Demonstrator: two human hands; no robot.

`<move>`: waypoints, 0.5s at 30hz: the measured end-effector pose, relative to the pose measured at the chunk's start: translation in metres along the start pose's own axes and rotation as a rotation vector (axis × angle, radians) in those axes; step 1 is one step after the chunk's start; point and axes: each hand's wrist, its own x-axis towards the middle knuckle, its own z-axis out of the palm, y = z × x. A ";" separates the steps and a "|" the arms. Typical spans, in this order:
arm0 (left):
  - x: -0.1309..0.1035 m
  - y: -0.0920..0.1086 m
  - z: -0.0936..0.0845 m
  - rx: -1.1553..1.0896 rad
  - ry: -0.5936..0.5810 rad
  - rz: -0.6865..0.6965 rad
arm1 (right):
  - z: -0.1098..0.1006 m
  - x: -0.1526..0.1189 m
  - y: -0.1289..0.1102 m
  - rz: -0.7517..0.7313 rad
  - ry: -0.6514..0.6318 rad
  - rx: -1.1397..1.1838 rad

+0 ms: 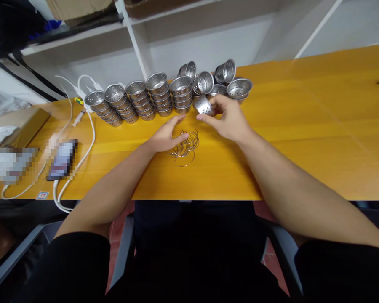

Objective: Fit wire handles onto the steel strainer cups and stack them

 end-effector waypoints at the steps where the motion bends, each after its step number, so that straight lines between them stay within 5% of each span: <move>1: 0.000 -0.002 0.003 -0.047 0.027 0.015 | 0.004 -0.001 -0.002 -0.003 -0.038 -0.020; 8: 0.006 -0.013 0.008 -0.088 0.086 0.126 | 0.031 -0.011 -0.014 -0.131 -0.252 -0.159; 15: 0.007 -0.010 0.004 -0.139 0.092 0.109 | 0.028 -0.011 -0.020 -0.068 -0.274 -0.044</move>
